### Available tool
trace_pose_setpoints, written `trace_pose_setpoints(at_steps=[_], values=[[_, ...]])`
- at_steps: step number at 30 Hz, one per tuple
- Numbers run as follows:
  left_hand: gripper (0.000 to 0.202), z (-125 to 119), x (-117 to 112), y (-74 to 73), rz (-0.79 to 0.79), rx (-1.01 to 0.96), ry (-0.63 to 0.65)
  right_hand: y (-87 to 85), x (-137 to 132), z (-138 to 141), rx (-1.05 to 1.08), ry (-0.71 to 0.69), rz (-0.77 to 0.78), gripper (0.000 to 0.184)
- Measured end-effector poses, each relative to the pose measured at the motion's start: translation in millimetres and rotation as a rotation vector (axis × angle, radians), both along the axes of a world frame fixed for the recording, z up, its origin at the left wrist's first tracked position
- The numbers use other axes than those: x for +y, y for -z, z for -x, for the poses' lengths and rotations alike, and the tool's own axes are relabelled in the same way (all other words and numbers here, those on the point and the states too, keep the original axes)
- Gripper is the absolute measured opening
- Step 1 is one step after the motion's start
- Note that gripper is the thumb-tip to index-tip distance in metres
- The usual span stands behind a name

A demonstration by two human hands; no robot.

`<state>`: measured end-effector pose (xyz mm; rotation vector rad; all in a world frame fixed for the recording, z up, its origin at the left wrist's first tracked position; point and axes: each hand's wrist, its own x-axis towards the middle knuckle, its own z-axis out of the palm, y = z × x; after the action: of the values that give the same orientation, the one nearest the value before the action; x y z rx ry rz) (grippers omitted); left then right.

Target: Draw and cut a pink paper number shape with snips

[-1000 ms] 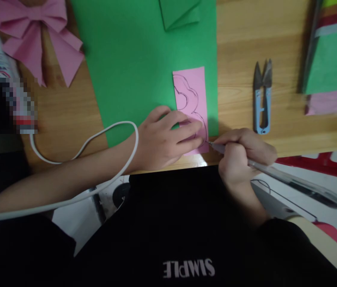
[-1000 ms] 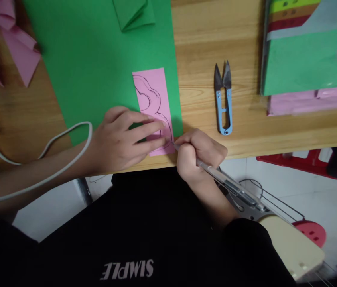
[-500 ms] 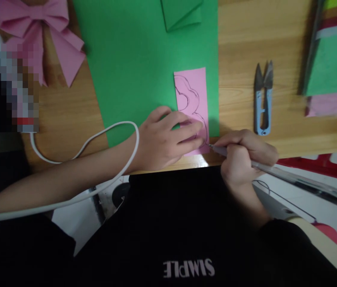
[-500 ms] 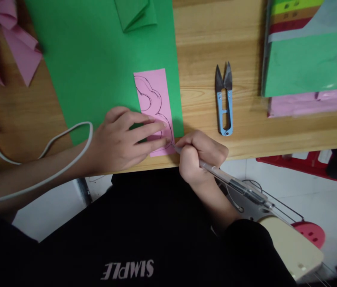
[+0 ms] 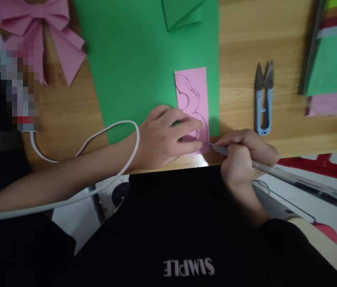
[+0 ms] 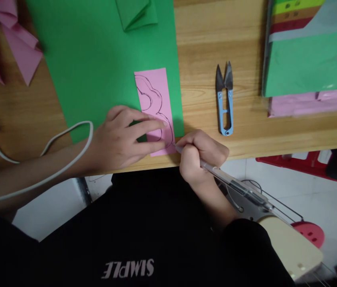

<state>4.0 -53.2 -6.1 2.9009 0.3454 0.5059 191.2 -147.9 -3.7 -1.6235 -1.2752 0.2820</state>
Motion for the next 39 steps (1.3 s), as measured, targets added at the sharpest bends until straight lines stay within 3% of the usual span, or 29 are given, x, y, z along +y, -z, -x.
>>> trace_pose_setpoints(at_steps=[19, 33, 39], values=[[0.019, 1.8, 2.3, 3.1, 0.025, -0.012, 0.008, 0.1, -1.1, 0.2, 0.006, 0.001, 0.036, 0.026], [0.017, 1.6, 1.4, 2.5, 0.032, -0.013, 0.011, -1.4, 3.6, 5.9, 0.017, 0.104, 0.027, 0.025], [0.017, 0.6, 0.2, 0.2, 0.044, 0.006, -0.004, -2.4, 0.9, 2.3, 0.008, 0.026, 0.042, 0.024]])
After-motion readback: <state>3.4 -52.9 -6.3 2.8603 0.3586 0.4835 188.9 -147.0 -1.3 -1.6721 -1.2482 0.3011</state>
